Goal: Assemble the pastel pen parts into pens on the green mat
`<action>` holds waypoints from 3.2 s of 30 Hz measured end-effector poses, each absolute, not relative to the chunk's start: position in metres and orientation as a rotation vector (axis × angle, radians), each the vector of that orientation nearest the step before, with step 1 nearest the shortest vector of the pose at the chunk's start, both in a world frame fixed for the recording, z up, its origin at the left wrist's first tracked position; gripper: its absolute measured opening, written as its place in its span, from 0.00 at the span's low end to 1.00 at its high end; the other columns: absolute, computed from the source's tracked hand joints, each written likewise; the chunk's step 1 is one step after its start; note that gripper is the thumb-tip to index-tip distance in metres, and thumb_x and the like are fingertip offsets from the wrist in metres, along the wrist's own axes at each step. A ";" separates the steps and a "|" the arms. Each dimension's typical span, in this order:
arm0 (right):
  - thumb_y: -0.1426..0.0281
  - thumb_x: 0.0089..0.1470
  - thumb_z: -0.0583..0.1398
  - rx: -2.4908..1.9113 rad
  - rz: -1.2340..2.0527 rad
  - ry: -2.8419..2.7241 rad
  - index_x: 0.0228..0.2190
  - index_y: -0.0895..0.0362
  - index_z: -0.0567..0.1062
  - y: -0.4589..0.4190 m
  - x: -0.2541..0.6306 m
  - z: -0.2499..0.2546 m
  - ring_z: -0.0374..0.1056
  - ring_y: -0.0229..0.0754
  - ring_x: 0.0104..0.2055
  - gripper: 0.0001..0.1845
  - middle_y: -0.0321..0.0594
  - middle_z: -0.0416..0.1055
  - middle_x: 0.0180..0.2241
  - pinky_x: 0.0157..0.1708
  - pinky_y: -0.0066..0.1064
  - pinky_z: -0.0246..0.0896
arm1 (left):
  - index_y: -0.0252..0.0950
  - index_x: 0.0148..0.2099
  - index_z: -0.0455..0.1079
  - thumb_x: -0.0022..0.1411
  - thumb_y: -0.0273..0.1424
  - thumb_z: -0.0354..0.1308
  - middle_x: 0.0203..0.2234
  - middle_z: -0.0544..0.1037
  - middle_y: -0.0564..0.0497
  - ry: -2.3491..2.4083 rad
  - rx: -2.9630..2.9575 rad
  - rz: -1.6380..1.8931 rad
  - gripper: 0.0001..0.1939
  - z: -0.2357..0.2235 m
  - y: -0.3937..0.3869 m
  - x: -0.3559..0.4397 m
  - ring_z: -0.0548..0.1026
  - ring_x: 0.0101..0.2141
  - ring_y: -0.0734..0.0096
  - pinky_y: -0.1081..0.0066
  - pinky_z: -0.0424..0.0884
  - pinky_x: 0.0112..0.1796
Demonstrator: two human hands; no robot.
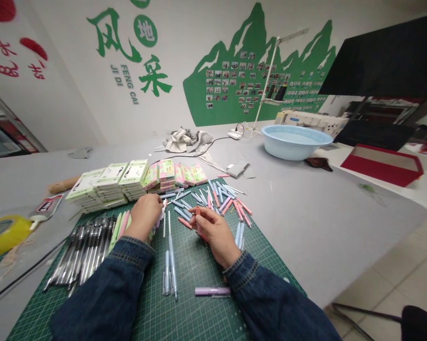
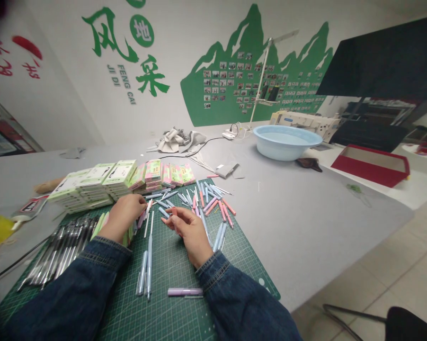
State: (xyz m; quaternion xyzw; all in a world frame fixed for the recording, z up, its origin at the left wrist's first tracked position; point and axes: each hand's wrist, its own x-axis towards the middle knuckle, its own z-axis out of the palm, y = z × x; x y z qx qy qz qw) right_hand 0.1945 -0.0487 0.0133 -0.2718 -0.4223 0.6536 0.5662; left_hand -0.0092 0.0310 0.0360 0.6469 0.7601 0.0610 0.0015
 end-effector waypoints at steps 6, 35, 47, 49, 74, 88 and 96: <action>0.65 0.51 0.62 -0.645 1.543 -0.978 0.38 0.56 0.76 -0.049 0.195 0.014 0.65 0.35 0.29 0.12 0.36 0.71 0.27 0.41 0.35 0.63 | 0.40 0.33 0.77 0.51 0.32 0.53 0.34 0.80 0.43 2.353 2.025 0.140 0.11 0.026 0.039 -0.015 0.75 0.39 0.57 0.69 0.66 0.36; 0.66 0.49 0.63 -0.666 1.548 -0.985 0.37 0.58 0.77 -0.048 0.194 0.011 0.68 0.38 0.32 0.12 0.38 0.72 0.28 0.40 0.34 0.61 | 0.33 0.34 0.75 0.47 0.29 0.55 0.35 0.79 0.33 2.332 1.868 0.252 0.12 0.012 0.031 0.013 0.76 0.39 0.49 0.64 0.68 0.34; 0.63 0.44 0.66 -0.676 1.539 -1.036 0.35 0.56 0.78 -0.045 0.189 0.001 0.71 0.46 0.42 0.15 0.41 0.75 0.34 0.47 0.39 0.61 | 0.35 0.35 0.67 0.52 0.39 0.60 0.23 0.71 0.55 1.195 1.365 1.324 0.13 0.078 -0.018 0.021 0.71 0.23 0.76 0.74 0.69 0.26; 0.63 0.44 0.66 -0.692 1.535 -1.051 0.34 0.56 0.78 -0.045 0.189 0.003 0.70 0.45 0.42 0.14 0.41 0.75 0.34 0.47 0.39 0.61 | 0.35 0.35 0.68 0.53 0.38 0.60 0.23 0.71 0.55 1.156 1.401 1.330 0.12 0.086 -0.024 0.025 0.71 0.23 0.75 0.74 0.69 0.25; 0.62 0.52 0.60 -0.526 1.679 -1.111 0.35 0.57 0.75 -0.055 0.188 0.011 0.57 0.34 0.26 0.12 0.36 0.65 0.26 0.27 0.27 0.51 | 0.36 0.34 0.71 0.58 0.37 0.54 0.25 0.74 0.52 1.278 2.011 0.859 0.11 0.092 -0.041 0.029 0.67 0.23 0.74 0.76 0.63 0.25; 0.61 0.56 0.57 -0.453 1.679 -1.132 0.32 0.57 0.71 -0.056 0.188 0.013 0.56 0.33 0.23 0.11 0.32 0.63 0.22 0.25 0.26 0.49 | 0.35 0.37 0.72 0.54 0.38 0.58 0.24 0.72 0.53 1.172 1.814 0.825 0.13 0.085 -0.043 0.033 0.67 0.24 0.74 0.75 0.62 0.24; 0.63 0.57 0.57 -0.521 1.573 -1.046 0.33 0.58 0.74 -0.052 0.191 0.014 0.57 0.34 0.25 0.11 0.35 0.66 0.23 0.29 0.28 0.50 | 0.39 0.34 0.76 0.52 0.38 0.56 0.30 0.79 0.49 2.034 1.996 0.701 0.11 0.083 -0.009 -0.024 0.73 0.32 0.63 0.70 0.63 0.32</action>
